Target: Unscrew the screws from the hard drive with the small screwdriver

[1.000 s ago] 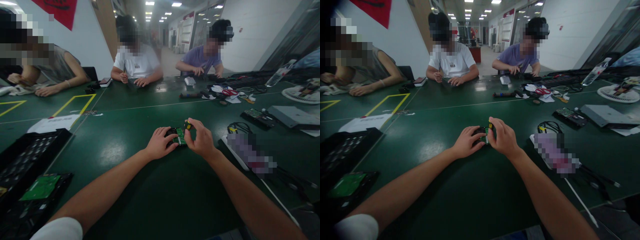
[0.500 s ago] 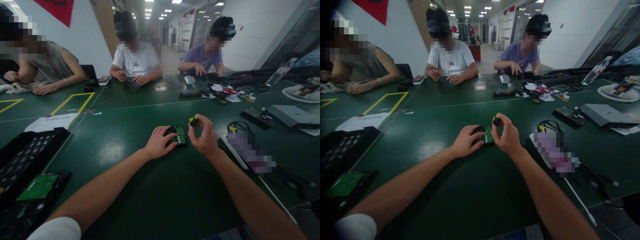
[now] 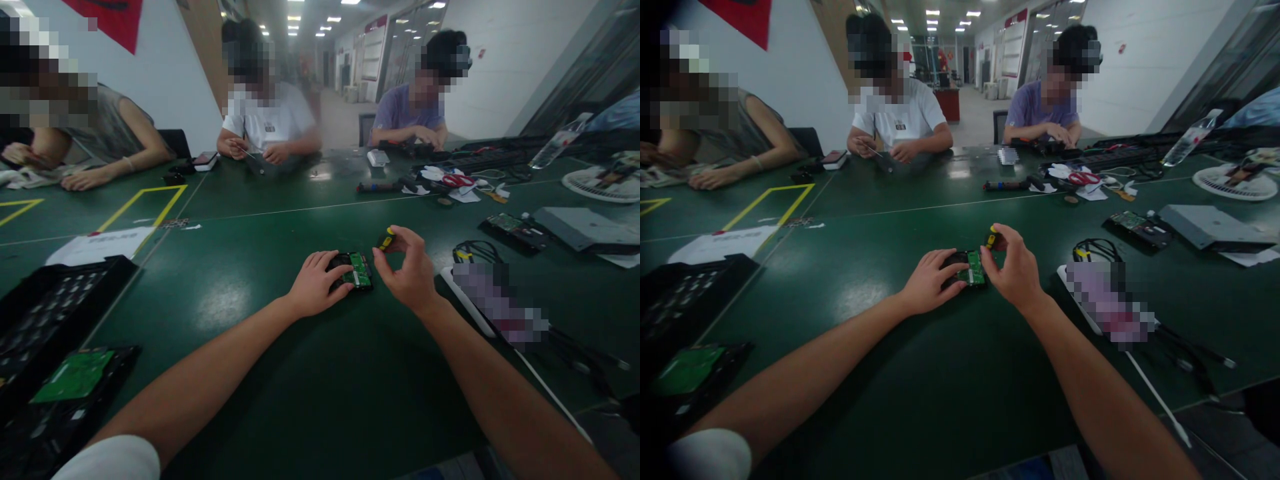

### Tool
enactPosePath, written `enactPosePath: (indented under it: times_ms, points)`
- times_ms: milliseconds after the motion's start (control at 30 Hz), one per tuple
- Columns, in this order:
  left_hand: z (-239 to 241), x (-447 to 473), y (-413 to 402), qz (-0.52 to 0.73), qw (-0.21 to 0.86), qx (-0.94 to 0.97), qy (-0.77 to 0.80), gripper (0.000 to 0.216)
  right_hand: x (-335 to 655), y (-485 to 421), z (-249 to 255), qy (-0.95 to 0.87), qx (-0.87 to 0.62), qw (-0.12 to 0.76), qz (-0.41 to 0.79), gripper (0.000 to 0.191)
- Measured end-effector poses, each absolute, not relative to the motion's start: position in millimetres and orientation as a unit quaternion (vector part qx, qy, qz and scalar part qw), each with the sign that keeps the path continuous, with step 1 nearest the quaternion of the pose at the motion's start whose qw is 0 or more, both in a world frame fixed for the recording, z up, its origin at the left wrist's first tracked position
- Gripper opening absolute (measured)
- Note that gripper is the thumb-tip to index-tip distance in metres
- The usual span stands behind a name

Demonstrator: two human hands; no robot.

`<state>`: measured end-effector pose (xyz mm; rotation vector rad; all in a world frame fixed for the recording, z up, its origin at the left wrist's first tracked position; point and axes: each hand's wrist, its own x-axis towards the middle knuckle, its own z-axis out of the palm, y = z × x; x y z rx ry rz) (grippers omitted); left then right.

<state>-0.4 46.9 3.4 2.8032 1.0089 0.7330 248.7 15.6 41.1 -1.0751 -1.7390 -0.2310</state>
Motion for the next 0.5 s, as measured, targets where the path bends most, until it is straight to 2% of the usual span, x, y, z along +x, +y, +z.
enactPosePath:
  times_ms: [233,500]
  points:
    - [2.4,1.1,47.1,0.251,0.037,0.91,0.328,0.047,257.1,16.2,49.1,-0.727,-0.453,0.507,-0.098,0.052]
    - [1.5,1.3,46.9,0.243,0.03,0.911,0.332,0.048,253.3,15.2,49.8,-0.726,-0.442,0.516,-0.108,0.054]
